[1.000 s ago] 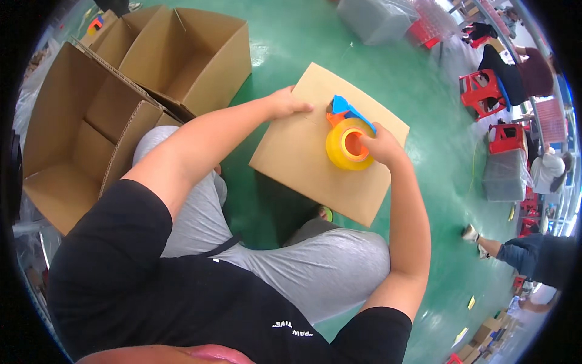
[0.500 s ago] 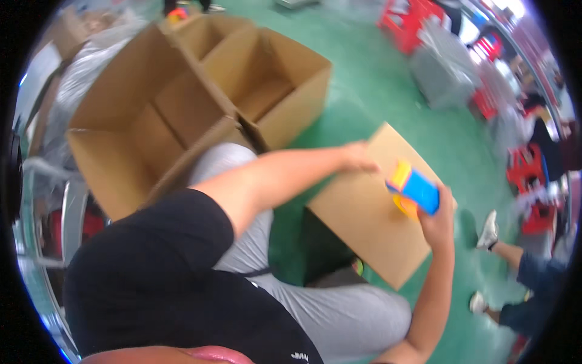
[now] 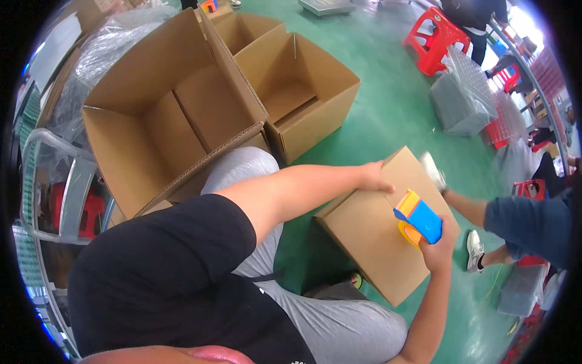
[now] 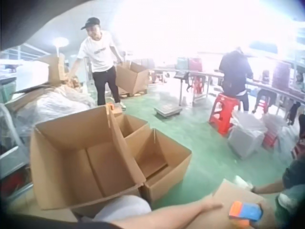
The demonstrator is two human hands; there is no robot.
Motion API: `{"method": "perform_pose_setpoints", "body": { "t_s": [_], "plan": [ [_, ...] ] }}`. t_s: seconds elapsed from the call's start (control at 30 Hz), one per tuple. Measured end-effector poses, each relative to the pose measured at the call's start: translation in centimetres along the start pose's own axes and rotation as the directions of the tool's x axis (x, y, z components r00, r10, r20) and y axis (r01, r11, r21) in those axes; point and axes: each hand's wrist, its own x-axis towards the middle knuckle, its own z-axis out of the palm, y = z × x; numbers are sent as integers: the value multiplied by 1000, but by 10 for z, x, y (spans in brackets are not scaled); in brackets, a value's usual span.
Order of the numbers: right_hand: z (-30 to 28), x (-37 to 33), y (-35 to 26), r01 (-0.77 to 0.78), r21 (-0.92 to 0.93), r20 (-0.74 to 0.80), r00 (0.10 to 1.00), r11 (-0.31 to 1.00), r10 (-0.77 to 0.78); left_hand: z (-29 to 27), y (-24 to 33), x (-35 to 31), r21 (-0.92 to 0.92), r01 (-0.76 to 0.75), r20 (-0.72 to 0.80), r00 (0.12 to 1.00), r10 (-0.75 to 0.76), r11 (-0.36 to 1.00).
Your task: Folding and taping cardboard boxes in a factory setting.
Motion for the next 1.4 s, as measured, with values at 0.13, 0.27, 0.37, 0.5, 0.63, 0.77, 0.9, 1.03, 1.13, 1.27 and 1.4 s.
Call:
{"method": "perform_pose_setpoints", "body": {
  "t_s": [0.13,0.27,0.37,0.5,0.63,0.77,0.9,1.03,1.13,1.27,1.4],
  "plan": [
    [13,5,3,-1,-5,-24,1000,1000,1,-4,-17,2,47,-132,-70,988,135,990],
    [4,-2,35,11,-17,-69,998,1000,-13,4,20,-11,434,-181,-253,916,312,883],
    [4,5,34,-43,-32,-45,998,999,42,-7,42,-18,401,-142,-311,908,280,905],
    [-12,-8,33,-126,46,-18,992,991,127,8,92,-32,-385,380,295,914,-277,841],
    [-2,-4,23,-31,-5,-2,1000,999,31,37,84,-42,-460,239,470,883,6,855],
    [-13,-17,1,-140,28,-9,990,990,140,49,103,-51,-218,180,89,982,-164,959],
    [-22,-24,2,-162,-7,11,987,987,162,42,131,-79,-308,234,-9,969,-248,922],
    [-15,-13,-16,-133,-26,16,991,991,134,32,118,-76,-157,121,-123,982,-141,980],
    [-11,-16,-18,-138,-43,-27,990,990,137,28,115,-80,-101,96,-138,984,-110,990],
    [-8,-13,-12,-100,-44,-28,995,994,99,26,107,-69,-85,97,-111,988,-107,992],
    [-15,-16,-6,-105,-37,-25,994,994,104,19,106,-67,-475,207,166,976,-143,855]
  ]
}}
